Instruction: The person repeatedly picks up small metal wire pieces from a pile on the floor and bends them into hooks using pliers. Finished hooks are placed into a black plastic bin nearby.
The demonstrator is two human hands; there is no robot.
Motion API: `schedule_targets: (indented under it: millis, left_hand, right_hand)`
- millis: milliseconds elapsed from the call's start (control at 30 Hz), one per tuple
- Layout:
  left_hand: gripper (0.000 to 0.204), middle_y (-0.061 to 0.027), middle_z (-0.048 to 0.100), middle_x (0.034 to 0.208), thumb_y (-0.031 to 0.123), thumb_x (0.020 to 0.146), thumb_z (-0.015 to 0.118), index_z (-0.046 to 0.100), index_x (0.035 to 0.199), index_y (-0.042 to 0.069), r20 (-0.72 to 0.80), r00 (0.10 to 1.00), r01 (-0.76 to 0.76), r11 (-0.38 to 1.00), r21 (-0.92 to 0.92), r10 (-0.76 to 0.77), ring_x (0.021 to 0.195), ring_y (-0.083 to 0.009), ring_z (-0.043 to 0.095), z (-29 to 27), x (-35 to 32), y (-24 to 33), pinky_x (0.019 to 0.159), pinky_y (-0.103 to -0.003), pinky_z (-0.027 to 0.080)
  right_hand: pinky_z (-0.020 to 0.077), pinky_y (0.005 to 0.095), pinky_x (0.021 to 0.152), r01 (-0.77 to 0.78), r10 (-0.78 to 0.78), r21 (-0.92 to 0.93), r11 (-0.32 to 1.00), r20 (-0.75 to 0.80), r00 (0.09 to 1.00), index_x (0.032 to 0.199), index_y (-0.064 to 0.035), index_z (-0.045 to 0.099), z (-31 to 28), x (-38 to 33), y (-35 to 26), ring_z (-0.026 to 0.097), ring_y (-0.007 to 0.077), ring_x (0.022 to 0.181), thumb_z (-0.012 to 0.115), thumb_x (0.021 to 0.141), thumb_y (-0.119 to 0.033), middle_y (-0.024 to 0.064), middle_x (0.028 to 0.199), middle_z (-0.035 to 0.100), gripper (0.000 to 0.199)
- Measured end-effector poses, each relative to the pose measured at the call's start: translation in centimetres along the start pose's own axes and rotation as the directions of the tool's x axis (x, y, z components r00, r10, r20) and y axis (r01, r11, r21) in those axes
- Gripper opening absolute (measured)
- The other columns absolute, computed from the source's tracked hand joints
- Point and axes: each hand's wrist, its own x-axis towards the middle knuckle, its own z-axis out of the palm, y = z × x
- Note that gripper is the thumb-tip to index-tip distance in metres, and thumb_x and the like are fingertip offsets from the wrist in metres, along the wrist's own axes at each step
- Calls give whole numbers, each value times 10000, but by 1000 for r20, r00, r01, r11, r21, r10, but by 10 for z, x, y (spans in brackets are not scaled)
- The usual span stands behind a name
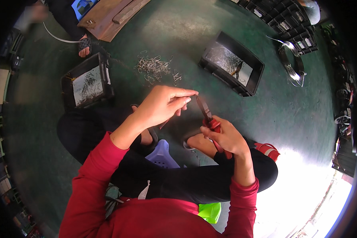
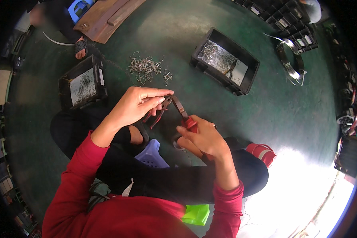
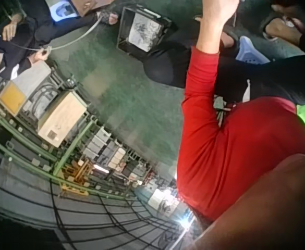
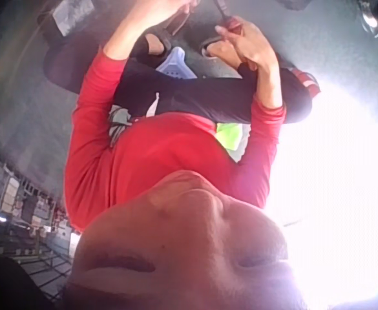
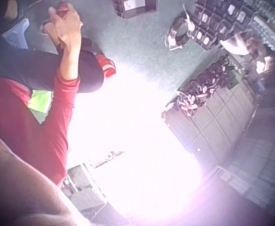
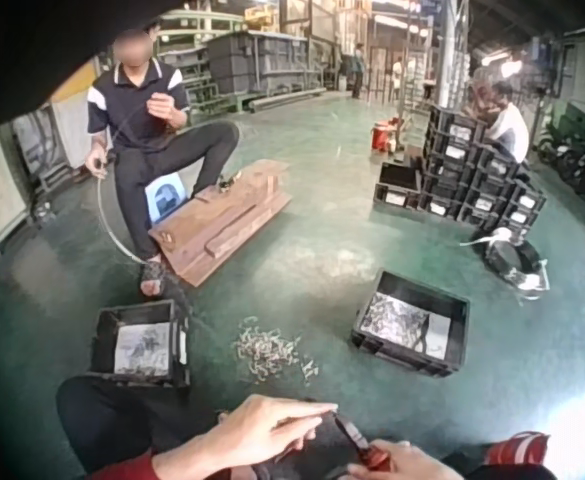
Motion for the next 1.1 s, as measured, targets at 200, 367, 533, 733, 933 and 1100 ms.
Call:
schedule_targets:
  millis: [200, 367, 533, 733, 933, 1100]
  left_hand:
    - [262, 2, 543, 715, 94, 979, 498, 639, 1186, 15, 85, 992, 116, 909, -400, -89, 564, -64, 491, 0, -7, -8, 529, -221, 420]
    - [263, 1, 539, 722, 88, 977, 503, 636, 1191, 13, 99, 990, 136, 860, -492, -100, 553, -59, 453, -1, -8, -17, 516, -217, 403]
    - [266, 1, 540, 718, 92, 979, 501, 636, 1194, 14, 124, 983, 181, 823, -539, -135, 552, -58, 453, -1, -9, -20, 508, -208, 393]
    - [264, -2, 546, 706, 86, 979, 496, 640, 1187, 13, 127, 978, 207, 803, -559, -164, 549, -51, 445, 0, -8, -21, 500, -203, 379]
    - [264, -6, 549, 705, 85, 981, 488, 634, 1186, 7, 149, 974, 225, 786, -577, -169, 548, -47, 439, 1, -7, -23, 497, -203, 371]
    - [257, -14, 563, 715, 91, 986, 481, 633, 1170, -5, 144, 980, 193, 820, -538, -136, 549, -50, 448, 2, -5, -26, 494, -212, 380]
  right_hand:
    - [442, 268, 616, -7, -78, 344, 939, 234, 969, 1152, -9, 527, 0, -7, -7, 537, 98, 671, 640, 904, -289, 27, 757, 595, 391]
    - [404, 227, 590, 16, -77, 289, 957, 203, 976, 1154, -9, 512, 3, -5, -16, 477, 56, 655, 636, 912, -260, -12, 743, 562, 370]
    - [416, 232, 618, 56, -96, 228, 972, 167, 981, 1148, 1, 515, 5, -2, -14, 495, 68, 681, 640, 905, -274, 3, 763, 576, 388]
    - [439, 244, 682, 37, -74, 213, 976, 167, 983, 1161, 19, 511, 5, -1, -13, 536, 86, 735, 643, 897, -284, 28, 807, 605, 423]
    - [458, 257, 752, 14, -52, 204, 979, 183, 982, 1177, 27, 508, 4, -2, -21, 584, 108, 810, 643, 895, -279, 50, 862, 646, 437]
    - [458, 260, 752, -68, 31, 181, 981, 197, 980, 1094, 23, 535, 0, -6, -25, 591, 111, 793, 639, 898, -266, 58, 836, 650, 364]
